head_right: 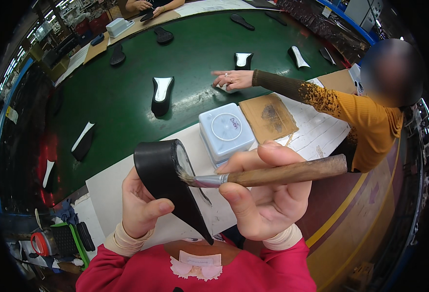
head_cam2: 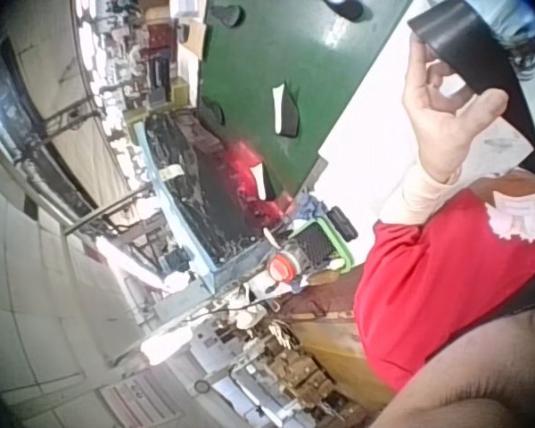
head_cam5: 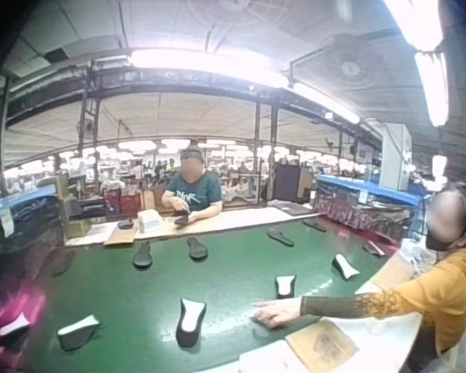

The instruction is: The person uses a brush to apply black paint to the edges of white shoe parts at a factory workstation. They repeatedly dip the brush into a paint container and carefully coat the curved edges of each part before placing it on the green table.

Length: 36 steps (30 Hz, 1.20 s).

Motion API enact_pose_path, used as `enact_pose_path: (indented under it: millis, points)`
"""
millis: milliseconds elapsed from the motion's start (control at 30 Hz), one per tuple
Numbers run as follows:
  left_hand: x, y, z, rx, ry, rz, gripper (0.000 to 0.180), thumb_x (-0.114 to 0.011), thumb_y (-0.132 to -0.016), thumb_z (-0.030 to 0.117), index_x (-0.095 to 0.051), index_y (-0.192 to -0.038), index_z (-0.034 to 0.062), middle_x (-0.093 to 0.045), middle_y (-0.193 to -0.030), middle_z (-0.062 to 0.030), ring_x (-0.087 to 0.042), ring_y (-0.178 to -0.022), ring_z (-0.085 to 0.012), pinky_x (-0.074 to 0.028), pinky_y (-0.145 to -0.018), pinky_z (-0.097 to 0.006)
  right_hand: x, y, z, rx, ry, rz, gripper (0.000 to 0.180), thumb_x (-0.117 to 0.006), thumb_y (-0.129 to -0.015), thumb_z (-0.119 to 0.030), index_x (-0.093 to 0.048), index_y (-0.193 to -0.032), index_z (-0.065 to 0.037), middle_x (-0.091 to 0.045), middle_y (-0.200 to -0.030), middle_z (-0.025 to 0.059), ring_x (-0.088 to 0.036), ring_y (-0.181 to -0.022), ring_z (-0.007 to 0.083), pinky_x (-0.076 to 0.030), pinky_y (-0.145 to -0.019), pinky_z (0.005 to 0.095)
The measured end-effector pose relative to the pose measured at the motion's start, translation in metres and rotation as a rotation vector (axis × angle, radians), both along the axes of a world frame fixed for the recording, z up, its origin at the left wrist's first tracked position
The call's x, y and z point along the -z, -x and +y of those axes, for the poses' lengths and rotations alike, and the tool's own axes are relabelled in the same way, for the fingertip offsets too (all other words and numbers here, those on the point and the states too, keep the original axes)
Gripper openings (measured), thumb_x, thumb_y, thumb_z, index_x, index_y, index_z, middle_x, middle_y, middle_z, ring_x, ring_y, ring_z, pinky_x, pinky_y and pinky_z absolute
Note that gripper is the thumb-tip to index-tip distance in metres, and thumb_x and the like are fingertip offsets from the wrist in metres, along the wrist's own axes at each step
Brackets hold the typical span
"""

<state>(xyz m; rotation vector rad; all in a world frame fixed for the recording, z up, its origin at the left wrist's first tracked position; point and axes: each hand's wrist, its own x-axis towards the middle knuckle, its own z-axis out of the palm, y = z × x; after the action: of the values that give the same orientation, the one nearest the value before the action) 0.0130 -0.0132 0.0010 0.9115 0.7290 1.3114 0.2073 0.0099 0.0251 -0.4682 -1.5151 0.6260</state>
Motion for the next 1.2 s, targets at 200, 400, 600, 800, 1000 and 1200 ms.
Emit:
enact_pose_path:
  millis: [200, 400, 600, 800, 1000, 1200]
  points:
    - [0.000, 0.000, 0.000, -0.004, -0.005, -0.056, 0.079, -0.076, -0.063, -0.005, -0.035, -0.130, -0.0050, -0.051, -0.119, -0.0130, -0.051, -0.110, -0.0192, -0.053, -0.084, -0.033, 0.000, -0.001, 0.003, 0.045, -0.068, -0.097, 0.058, -0.068, -0.075, 0.000, -0.033, -0.121, 0.000, -0.062, -0.084, 0.0195, -0.049, -0.067, 0.0114, -0.038, -0.071, 0.0249]
    - [-0.002, 0.000, 0.000, -0.001, -0.007, -0.104, 0.075, -0.075, -0.064, -0.005, -0.037, -0.129, -0.0046, -0.051, -0.119, -0.0124, -0.051, -0.110, -0.0192, -0.052, -0.085, -0.033, 0.001, 0.001, 0.000, 0.067, -0.072, -0.105, 0.057, -0.068, -0.075, -0.001, -0.034, -0.121, -0.003, -0.063, -0.081, 0.0165, -0.047, -0.068, 0.0120, -0.036, -0.074, 0.0294]
    - [-0.001, 0.001, 0.000, -0.014, -0.007, -0.122, 0.073, -0.074, -0.066, -0.004, -0.037, -0.129, -0.0045, -0.049, -0.119, -0.0122, -0.051, -0.110, -0.0193, -0.052, -0.084, -0.031, 0.001, 0.002, -0.002, 0.076, -0.075, -0.120, 0.056, -0.068, -0.075, -0.001, -0.036, -0.120, -0.004, -0.063, -0.081, 0.0151, -0.046, -0.069, 0.0125, -0.033, -0.076, 0.0324]
    - [0.001, 0.002, 0.001, -0.030, -0.008, -0.113, 0.071, -0.074, -0.066, -0.004, -0.039, -0.127, -0.0049, -0.050, -0.118, -0.0117, -0.052, -0.109, -0.0192, -0.052, -0.084, -0.030, 0.001, 0.004, -0.003, 0.065, -0.061, -0.114, 0.054, -0.068, -0.074, -0.001, -0.037, -0.118, -0.004, -0.064, -0.080, 0.0146, -0.046, -0.068, 0.0127, -0.032, -0.075, 0.0329]
    - [0.000, 0.003, 0.003, -0.044, -0.005, -0.124, 0.067, -0.075, -0.067, -0.002, -0.041, -0.125, -0.0049, -0.050, -0.118, -0.0117, -0.052, -0.108, -0.0187, -0.048, -0.087, -0.030, 0.002, 0.003, -0.005, 0.075, -0.045, -0.121, 0.054, -0.069, -0.072, 0.000, -0.038, -0.116, -0.005, -0.065, -0.080, 0.0138, -0.049, -0.064, 0.0123, -0.031, -0.077, 0.0336]
    - [-0.001, 0.004, 0.004, -0.057, -0.003, -0.120, 0.065, -0.074, -0.068, 0.000, -0.042, -0.125, -0.0047, -0.051, -0.119, -0.0111, -0.051, -0.109, -0.0185, -0.044, -0.091, -0.030, 0.005, 0.001, -0.007, 0.075, -0.034, -0.143, 0.055, -0.071, -0.070, 0.000, -0.039, -0.114, -0.008, -0.065, -0.082, 0.0129, -0.054, -0.064, 0.0127, -0.030, -0.077, 0.0343]
